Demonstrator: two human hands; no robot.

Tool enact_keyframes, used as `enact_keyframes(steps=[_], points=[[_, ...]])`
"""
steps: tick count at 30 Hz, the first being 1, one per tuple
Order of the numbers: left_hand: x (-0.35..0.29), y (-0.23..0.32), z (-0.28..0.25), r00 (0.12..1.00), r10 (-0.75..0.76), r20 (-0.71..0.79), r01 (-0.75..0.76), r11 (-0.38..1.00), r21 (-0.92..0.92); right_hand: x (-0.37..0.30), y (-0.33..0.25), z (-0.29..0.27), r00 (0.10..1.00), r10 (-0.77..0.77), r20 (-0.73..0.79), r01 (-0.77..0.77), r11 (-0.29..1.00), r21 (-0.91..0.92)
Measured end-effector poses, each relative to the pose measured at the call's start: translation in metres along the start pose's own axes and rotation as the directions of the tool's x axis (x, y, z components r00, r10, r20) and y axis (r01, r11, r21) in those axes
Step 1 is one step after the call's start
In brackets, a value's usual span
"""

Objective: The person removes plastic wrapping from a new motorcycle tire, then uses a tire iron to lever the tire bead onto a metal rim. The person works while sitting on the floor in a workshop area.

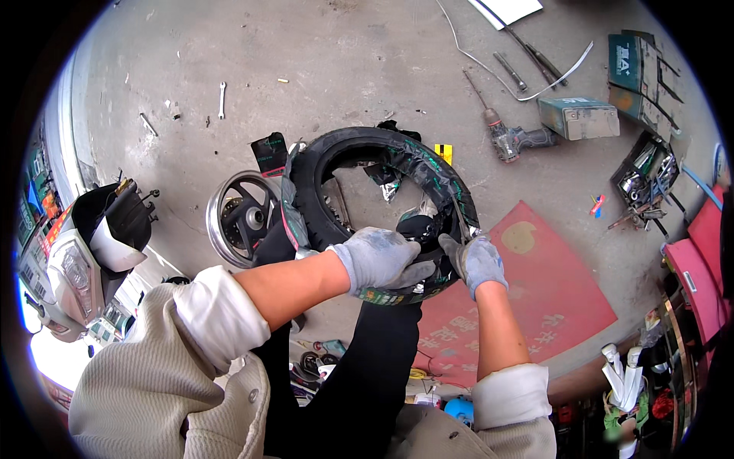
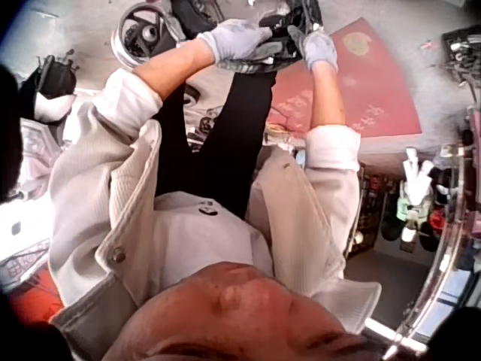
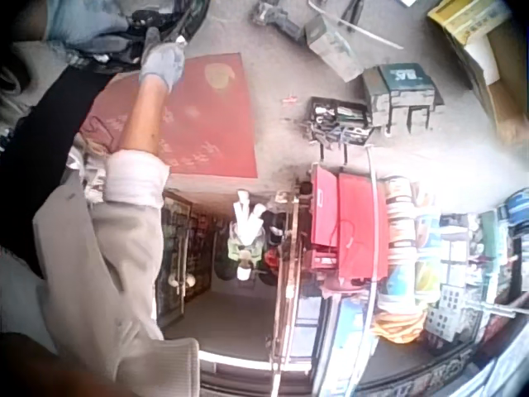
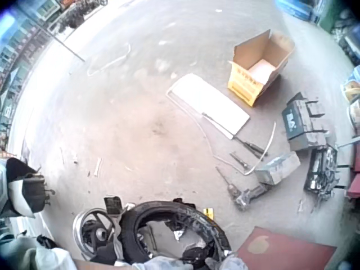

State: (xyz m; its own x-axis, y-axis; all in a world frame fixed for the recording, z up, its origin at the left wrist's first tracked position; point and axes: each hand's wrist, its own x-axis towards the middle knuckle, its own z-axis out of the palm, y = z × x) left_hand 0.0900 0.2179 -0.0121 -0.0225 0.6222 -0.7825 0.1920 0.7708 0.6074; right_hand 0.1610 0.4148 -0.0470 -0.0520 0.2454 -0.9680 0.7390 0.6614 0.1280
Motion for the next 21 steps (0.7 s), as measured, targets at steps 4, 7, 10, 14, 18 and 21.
enact_keyframes(steps=[4,7,10,14,18,21], points=[[-0.006,-0.029,-0.032,0.999,0.002,0.052,0.000,0.999,-0.040,-0.014,-0.020,-0.007,0.999,0.049,0.004,-0.049,0.995,-0.093],[-0.022,-0.110,-0.043,0.996,0.083,-0.015,-0.084,0.993,-0.077,0.001,-0.056,0.001,0.996,0.000,0.085,0.002,1.000,-0.026],[-0.034,-0.150,-0.077,0.999,0.024,-0.027,-0.028,0.991,-0.132,-0.002,-0.073,0.024,0.989,-0.032,0.144,0.039,0.998,-0.049],[-0.046,-0.176,-0.090,0.997,0.072,0.024,-0.071,0.997,-0.036,0.004,-0.073,0.067,0.989,-0.139,0.057,0.130,0.981,0.146],[-0.053,-0.219,-0.091,0.986,0.163,-0.041,-0.162,0.987,0.013,0.013,-0.088,0.074,0.994,-0.105,0.042,0.101,0.991,0.089],[-0.052,-0.237,-0.097,0.985,0.172,-0.030,-0.170,0.984,0.062,0.016,-0.089,0.090,0.989,-0.130,0.068,0.122,0.987,0.101]])
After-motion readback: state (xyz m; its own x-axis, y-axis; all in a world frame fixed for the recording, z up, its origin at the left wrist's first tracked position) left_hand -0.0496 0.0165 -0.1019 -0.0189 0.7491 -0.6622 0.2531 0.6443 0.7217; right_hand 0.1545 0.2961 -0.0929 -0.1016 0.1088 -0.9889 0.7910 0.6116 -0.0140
